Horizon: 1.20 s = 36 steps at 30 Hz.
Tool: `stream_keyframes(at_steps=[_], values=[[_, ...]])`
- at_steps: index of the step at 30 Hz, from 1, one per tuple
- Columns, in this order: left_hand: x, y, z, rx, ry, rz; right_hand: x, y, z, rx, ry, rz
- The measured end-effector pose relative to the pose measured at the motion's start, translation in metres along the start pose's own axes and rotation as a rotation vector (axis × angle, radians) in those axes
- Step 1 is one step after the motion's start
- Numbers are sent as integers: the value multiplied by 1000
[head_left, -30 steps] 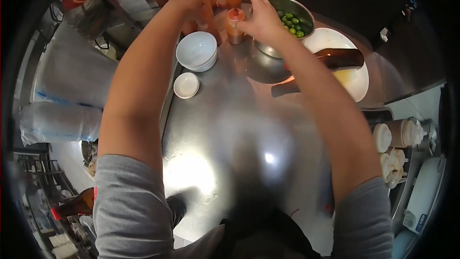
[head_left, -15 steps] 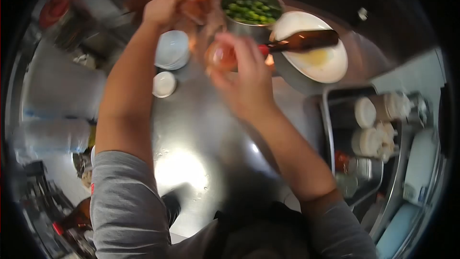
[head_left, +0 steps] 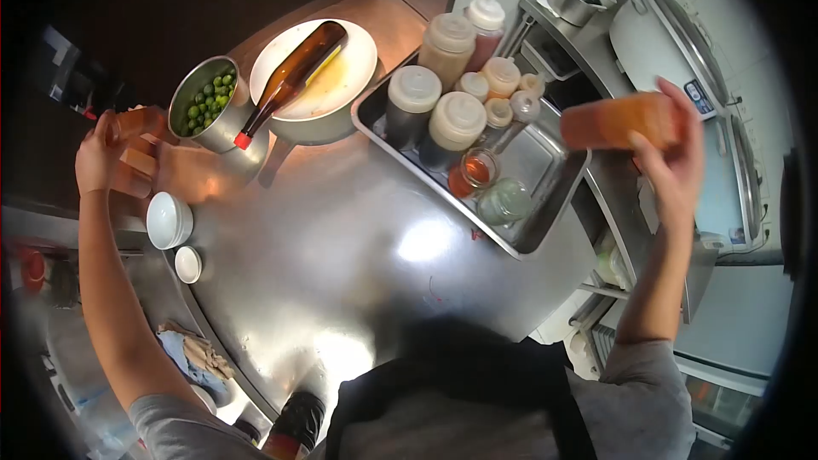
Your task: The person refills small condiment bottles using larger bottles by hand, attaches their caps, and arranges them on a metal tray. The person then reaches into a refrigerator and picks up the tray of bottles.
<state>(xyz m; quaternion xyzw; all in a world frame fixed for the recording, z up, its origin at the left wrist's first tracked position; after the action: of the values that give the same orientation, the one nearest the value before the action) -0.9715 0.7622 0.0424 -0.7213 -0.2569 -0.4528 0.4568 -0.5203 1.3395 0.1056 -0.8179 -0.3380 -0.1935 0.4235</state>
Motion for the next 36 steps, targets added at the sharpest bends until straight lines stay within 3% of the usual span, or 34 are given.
stream_keyframes(at_steps=[6, 9, 12, 13, 16, 18, 21, 22, 25, 28, 29, 32, 34, 36], values=[[132, -3, 155, -220, 171, -55, -88, -1, 150, -229, 28, -289], [180, 9, 250, -306, 311, -123, -120, 4, 188, -271, -107, -308], [214, 18, 348, -488, 457, -91, -82, -4, 131, 28, 157, -129], [220, 20, 381, -562, 540, -70, -68, -3, 114, -43, 33, -167], [231, 27, 482, -759, 683, -7, -38, 5, 63, 35, -406, -242], [224, 28, 547, -801, 679, -144, -27, 11, 44, 139, -553, -250], [201, 39, 621, -896, 867, -4, -30, 29, 95, -257, -604, -264], [191, 42, 638, -891, 919, 2, -32, 37, 123, -381, -595, -248], [159, 56, 662, -881, 975, 99, -23, 59, 166, -172, -301, -29], [122, 65, 665, -851, 850, -83, -38, 74, 174, -205, -355, -60], [113, 66, 659, -853, 846, 1, -41, 71, 167, -148, -233, -79], [82, 69, 643, -855, 865, -19, -71, 75, 175, -120, 0, -116], [87, 74, 627, -917, 854, 8, -91, 76, 166, -62, -113, -130], [111, 75, 595, -1005, 922, 219, -113, 80, 169, -216, -204, -256]])
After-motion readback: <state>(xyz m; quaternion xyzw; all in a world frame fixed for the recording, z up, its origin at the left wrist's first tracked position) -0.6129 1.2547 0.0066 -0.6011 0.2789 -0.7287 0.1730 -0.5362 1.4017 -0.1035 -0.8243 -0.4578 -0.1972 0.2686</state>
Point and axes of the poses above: each hand's wrist, its own y-axis away from the middle knuckle, its own x-axis out of the back of the hand, z = x × y, the point moved 7 cm from there along -y, towards the middle knuckle, and after that the axes turned 3 degrees about y, right-handed, at the moved point
